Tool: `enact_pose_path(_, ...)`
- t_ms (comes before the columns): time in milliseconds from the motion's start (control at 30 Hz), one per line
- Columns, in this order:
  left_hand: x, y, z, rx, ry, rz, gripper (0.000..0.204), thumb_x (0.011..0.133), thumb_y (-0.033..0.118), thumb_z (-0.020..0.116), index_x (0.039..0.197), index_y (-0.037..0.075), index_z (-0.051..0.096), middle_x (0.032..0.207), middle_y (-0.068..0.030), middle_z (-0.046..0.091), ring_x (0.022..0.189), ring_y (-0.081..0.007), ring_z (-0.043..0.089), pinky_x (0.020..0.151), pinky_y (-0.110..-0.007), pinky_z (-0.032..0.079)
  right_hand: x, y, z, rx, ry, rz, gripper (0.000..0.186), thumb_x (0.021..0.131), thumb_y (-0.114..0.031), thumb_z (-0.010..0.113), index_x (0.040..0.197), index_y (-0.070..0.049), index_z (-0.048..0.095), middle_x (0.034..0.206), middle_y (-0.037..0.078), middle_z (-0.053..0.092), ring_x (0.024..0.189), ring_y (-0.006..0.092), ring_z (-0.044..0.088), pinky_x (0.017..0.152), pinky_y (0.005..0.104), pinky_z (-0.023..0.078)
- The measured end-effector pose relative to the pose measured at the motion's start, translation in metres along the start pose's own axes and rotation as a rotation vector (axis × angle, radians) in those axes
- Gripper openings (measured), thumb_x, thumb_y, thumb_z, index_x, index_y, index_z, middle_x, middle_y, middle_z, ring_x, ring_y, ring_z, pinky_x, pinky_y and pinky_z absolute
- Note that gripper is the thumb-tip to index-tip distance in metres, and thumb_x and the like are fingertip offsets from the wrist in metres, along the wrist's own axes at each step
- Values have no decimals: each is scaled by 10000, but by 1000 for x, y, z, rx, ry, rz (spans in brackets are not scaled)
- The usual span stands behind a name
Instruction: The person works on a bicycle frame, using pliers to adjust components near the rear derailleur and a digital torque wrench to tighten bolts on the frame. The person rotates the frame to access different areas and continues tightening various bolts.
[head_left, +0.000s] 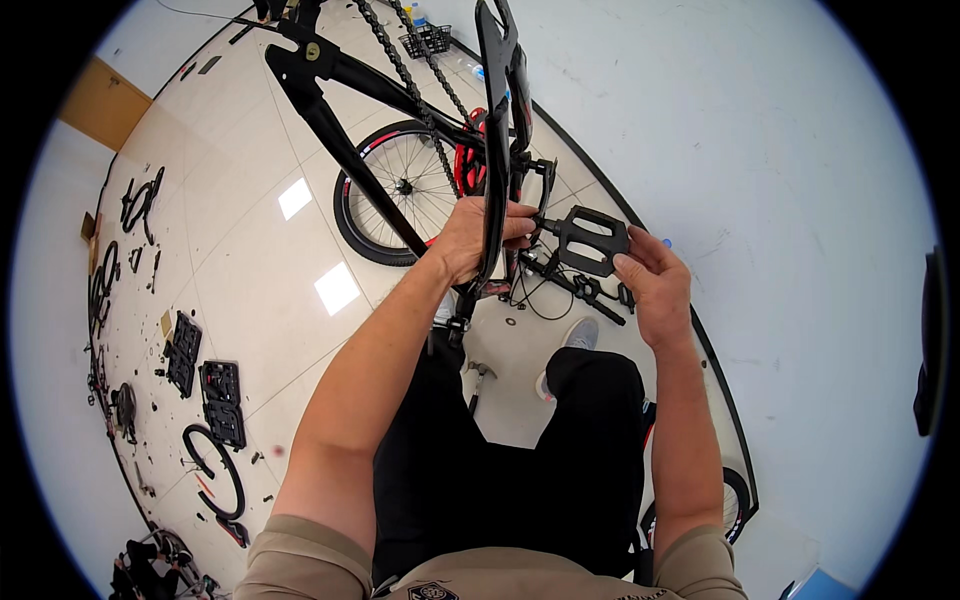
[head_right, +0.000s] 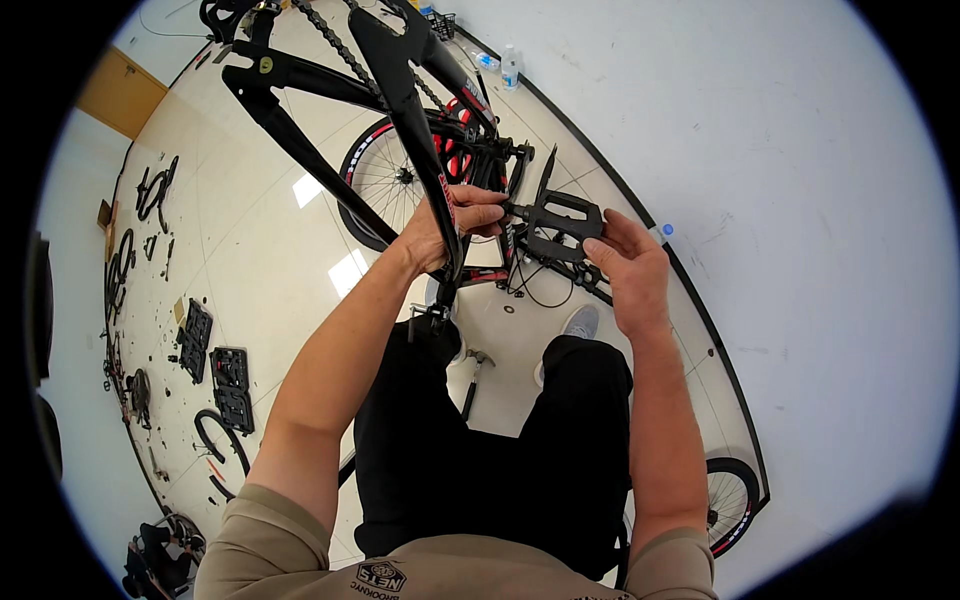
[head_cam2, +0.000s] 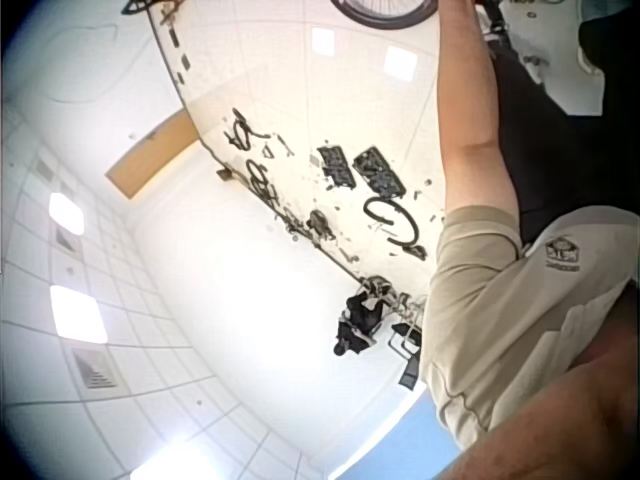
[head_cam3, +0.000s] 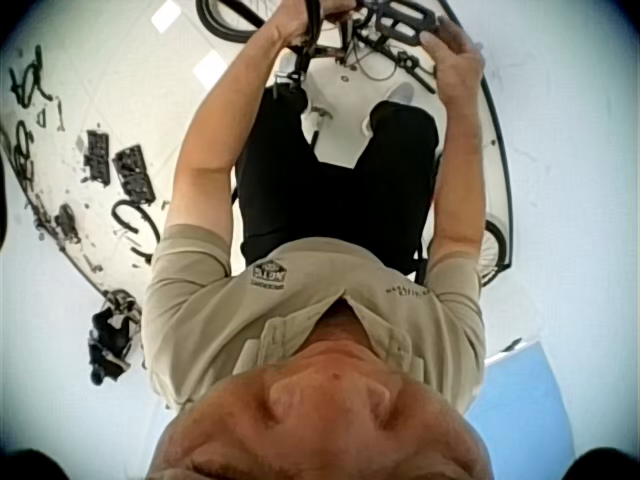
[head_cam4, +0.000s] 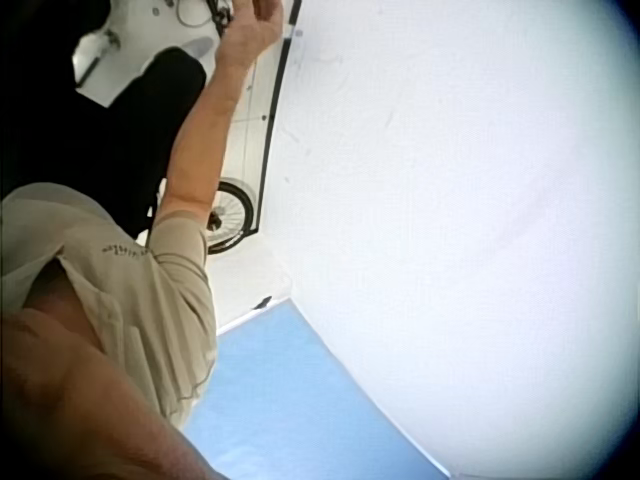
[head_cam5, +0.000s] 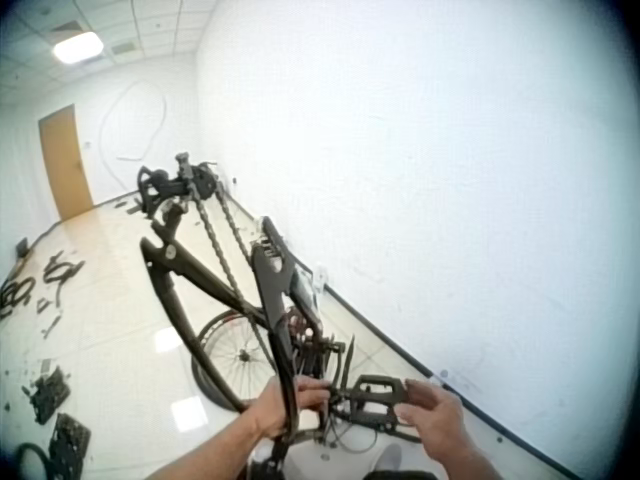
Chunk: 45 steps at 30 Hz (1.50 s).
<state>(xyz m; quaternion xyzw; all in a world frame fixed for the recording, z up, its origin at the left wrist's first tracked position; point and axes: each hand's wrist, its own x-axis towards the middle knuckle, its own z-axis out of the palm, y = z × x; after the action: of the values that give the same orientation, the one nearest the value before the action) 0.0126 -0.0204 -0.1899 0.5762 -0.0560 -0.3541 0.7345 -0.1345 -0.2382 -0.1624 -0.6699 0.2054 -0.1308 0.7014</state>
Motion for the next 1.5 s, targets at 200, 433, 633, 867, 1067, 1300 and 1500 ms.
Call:
enact_pose_path(200,0,-1,0,-19,-1,31,292,848,13,742,1110,-95,672,925,-111,698,771,-153,685,714,-242,601,13,-10,-7,188,-151,235,455,841,-10,689,1274,86,582,1145,160,666,1008,218,654,916,339,533)
enact_pose_path(433,3,-5,-4,22,-17,1,257,895,8,693,1139,-65,662,1004,-146,714,889,-193,705,810,-284,588,13,-15,1,-185,-100,22,434,813,32,681,1245,9,640,975,75,706,819,111,635,735,260,509)
enact_pose_path(633,4,-5,-4,14,-16,8,253,902,4,684,1144,-66,658,1006,-148,714,900,-201,708,814,-282,588,6,0,-5,-226,-58,-46,377,825,6,687,1202,-9,676,954,60,698,771,86,611,677,230,477)
enact_pose_path(867,3,-5,-5,-4,-20,4,258,906,15,683,1151,-63,656,1027,-148,709,922,-201,705,819,-283,584,5,-4,-2,266,-63,88,351,838,-47,728,1179,23,683,1039,95,700,928,129,637,862,254,495)
enact_pose_path(1067,2,-3,-1,4,-11,3,255,905,24,688,1144,-61,661,1015,-147,712,880,-191,701,810,-286,584,5,0,9,156,27,-49,419,850,15,691,1258,66,609,1086,132,692,957,167,659,897,300,516)
enact_pose_path(1300,2,-2,-1,23,-15,5,250,903,24,690,1140,-53,667,969,-141,725,820,-163,685,798,-280,581,11,-4,4,-139,-46,69,434,821,75,679,1247,13,626,1020,81,708,898,109,647,813,267,515)
enact_pose_path(1500,5,-5,-5,23,-19,19,248,902,23,690,1137,-52,668,978,-149,723,850,-177,699,798,-284,586,9,9,-5,-244,-93,-71,431,832,44,683,1256,-19,640,1012,73,709,920,77,628,792,246,484)
